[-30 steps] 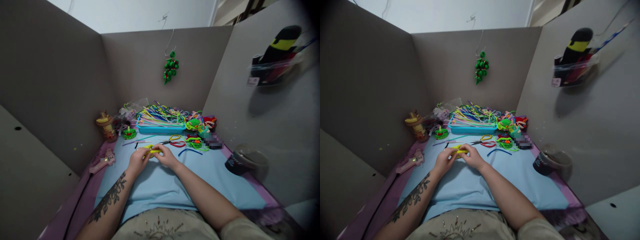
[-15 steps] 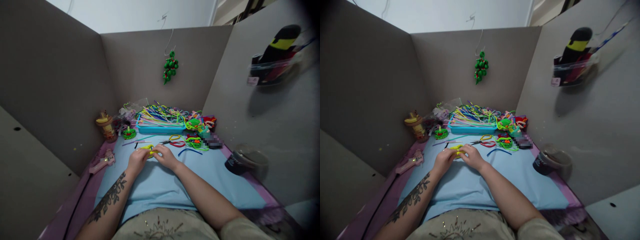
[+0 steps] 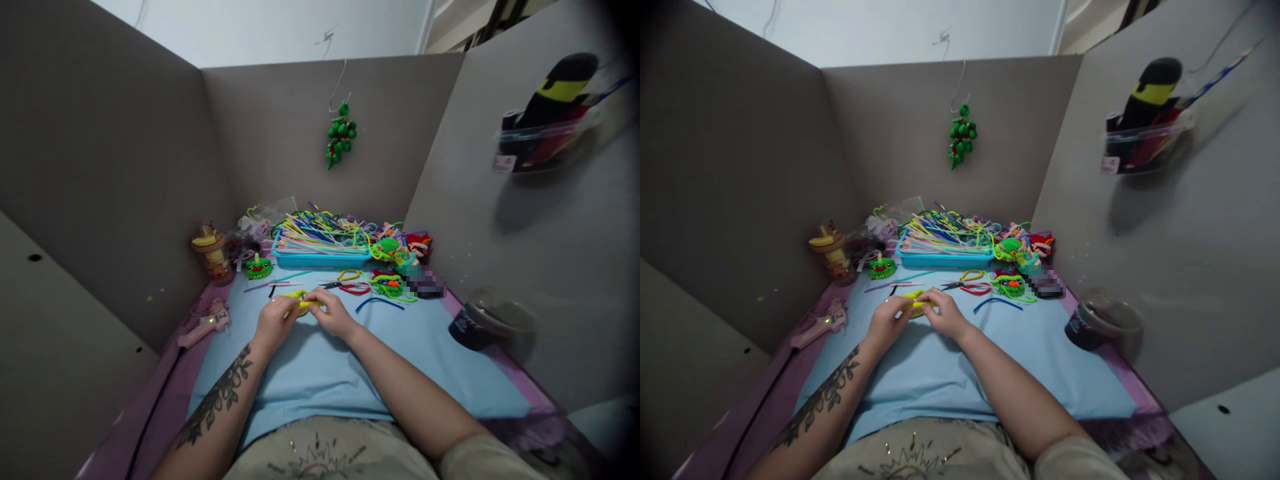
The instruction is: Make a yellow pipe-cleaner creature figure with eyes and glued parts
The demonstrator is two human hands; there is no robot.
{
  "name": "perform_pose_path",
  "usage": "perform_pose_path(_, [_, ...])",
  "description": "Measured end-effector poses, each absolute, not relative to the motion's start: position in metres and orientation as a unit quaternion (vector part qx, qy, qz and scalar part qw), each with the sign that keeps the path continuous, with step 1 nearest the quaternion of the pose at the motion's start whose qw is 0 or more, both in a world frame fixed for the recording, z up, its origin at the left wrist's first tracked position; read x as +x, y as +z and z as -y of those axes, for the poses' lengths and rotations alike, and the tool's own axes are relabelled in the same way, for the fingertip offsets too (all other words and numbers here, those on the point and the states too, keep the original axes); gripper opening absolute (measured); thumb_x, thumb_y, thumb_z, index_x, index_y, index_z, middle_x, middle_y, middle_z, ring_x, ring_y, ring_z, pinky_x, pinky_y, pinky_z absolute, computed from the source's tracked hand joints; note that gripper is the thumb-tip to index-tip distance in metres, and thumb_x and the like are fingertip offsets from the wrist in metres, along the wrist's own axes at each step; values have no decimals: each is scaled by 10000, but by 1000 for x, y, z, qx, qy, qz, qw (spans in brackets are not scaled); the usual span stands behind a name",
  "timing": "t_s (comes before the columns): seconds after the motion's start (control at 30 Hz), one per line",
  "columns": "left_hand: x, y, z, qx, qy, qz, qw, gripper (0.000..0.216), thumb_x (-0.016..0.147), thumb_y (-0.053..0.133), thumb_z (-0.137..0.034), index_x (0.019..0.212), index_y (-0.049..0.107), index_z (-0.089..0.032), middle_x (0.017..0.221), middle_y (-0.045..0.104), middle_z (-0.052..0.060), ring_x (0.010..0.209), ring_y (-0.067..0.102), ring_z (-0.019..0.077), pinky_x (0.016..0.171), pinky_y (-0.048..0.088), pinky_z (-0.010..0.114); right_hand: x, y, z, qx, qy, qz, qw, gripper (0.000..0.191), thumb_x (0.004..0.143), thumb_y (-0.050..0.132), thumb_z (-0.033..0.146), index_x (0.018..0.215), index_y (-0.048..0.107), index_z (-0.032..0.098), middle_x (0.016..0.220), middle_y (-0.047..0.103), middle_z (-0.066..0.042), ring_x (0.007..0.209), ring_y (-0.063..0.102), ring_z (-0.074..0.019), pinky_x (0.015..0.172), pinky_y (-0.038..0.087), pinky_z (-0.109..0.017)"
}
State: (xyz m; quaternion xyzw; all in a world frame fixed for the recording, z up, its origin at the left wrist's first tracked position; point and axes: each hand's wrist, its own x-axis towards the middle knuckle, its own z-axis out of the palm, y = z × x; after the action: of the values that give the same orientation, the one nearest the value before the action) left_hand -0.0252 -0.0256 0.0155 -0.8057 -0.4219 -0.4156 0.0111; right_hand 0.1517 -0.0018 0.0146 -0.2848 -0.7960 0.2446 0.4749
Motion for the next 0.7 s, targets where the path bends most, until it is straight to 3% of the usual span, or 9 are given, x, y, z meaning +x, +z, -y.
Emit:
perform_pose_path(0.5, [-25,10,21,-790,-419,436,-99,175,821,531,-273,956,606,-190,896,663,62,843,595,175,745,471,303,151,13,1,-302,235,783,490,90,799,557,195,861,622,196,806,614,-42,779,569,-167,731,448,-295])
perform_pose_path(0.7, [-23,16,23,-795,-419,429,-97,150,844,487,-259,879,616,-190,833,653,56,799,583,170,732,463,306,149,14,2,-289,246,782,494,83,798,562,204,858,618,206,809,614,-46,795,567,-174,736,455,-305])
